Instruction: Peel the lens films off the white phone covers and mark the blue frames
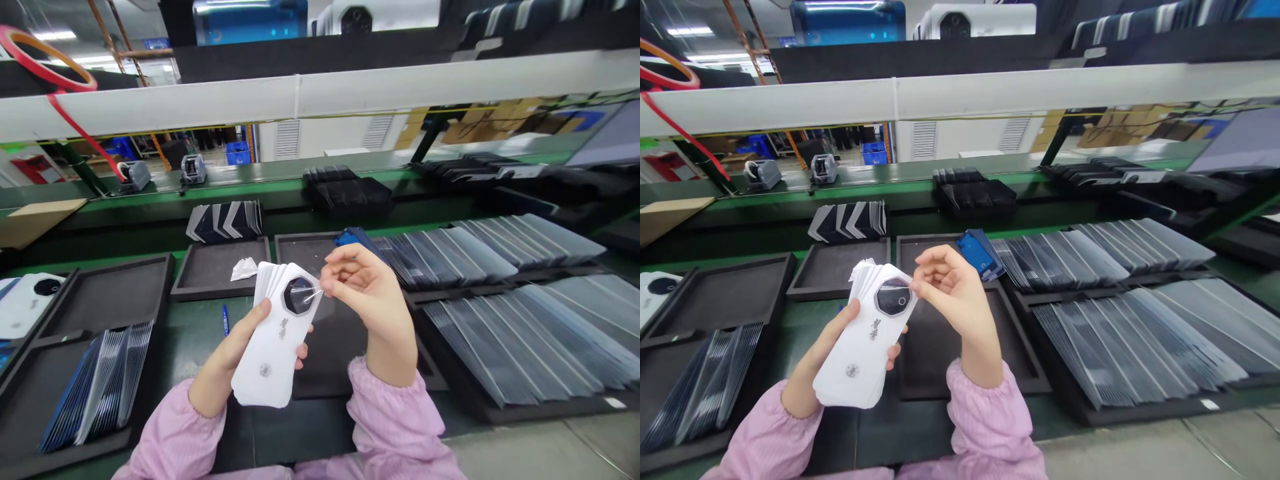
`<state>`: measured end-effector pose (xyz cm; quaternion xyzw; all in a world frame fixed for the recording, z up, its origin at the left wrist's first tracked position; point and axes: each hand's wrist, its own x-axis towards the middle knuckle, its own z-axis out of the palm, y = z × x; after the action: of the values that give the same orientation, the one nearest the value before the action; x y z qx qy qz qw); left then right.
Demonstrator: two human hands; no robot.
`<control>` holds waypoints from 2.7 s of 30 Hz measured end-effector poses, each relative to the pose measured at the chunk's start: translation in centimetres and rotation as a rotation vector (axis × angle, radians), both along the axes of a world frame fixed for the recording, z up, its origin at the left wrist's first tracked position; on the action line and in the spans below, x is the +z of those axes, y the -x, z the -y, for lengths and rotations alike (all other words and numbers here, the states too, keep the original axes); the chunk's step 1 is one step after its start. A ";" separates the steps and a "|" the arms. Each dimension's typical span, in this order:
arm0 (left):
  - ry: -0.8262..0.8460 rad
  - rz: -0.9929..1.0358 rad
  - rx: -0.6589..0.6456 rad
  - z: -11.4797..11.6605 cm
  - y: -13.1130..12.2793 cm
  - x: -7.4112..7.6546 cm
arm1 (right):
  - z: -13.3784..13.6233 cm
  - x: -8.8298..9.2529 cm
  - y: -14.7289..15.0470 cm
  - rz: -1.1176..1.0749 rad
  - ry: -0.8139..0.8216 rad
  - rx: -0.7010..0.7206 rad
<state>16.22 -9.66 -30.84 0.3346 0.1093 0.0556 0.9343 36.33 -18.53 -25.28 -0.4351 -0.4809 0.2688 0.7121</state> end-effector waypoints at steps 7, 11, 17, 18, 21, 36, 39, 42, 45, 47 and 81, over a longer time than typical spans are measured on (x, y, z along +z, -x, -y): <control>0.045 0.014 -0.019 -0.5 0.1 0.1 | -0.3 -0.4 -0.4 0.101 0.013 0.027; 0.036 0.013 -0.054 -0.7 0.3 0.1 | -0.6 -0.8 -0.6 0.183 0.002 0.028; 0.052 -0.005 -0.048 -0.3 0.2 0.2 | -0.8 -1.1 -0.8 0.364 -0.014 0.014; 0.052 -0.005 -0.034 -0.2 0.1 0.2 | -0.8 -1.2 -0.8 0.419 -0.027 0.004; 0.019 -0.020 -0.009 -0.2 0.2 0.3 | -1.1 -1.4 -0.5 0.645 -0.097 -0.128; -0.184 -0.129 0.483 -1.1 -0.2 1.5 | -3.7 -3.5 2.0 0.342 0.341 -0.114; -0.214 -0.153 0.535 -1.1 -0.2 1.5 | -4.1 -3.5 2.0 0.276 0.287 -0.132; -0.185 -0.142 0.523 -1.3 -0.2 1.6 | -3.8 -3.6 0.3 0.105 0.226 -0.126; -0.137 -0.105 0.506 -1.9 0.1 2.1 | -2.6 -4.3 -2.9 0.003 0.236 -0.203; -0.101 -0.075 0.512 -2.3 0.6 2.8 | -1.6 -5.5 -4.7 0.030 0.342 -0.238; -0.642 -0.125 0.278 0.0 1.5 1.8 | 0.2 -0.6 2.4 0.633 -0.069 -0.268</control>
<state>14.76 -9.64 -29.01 0.5959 0.1879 0.1930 0.7565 33.91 -18.70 -25.93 -0.5321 -0.6252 0.0082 0.5709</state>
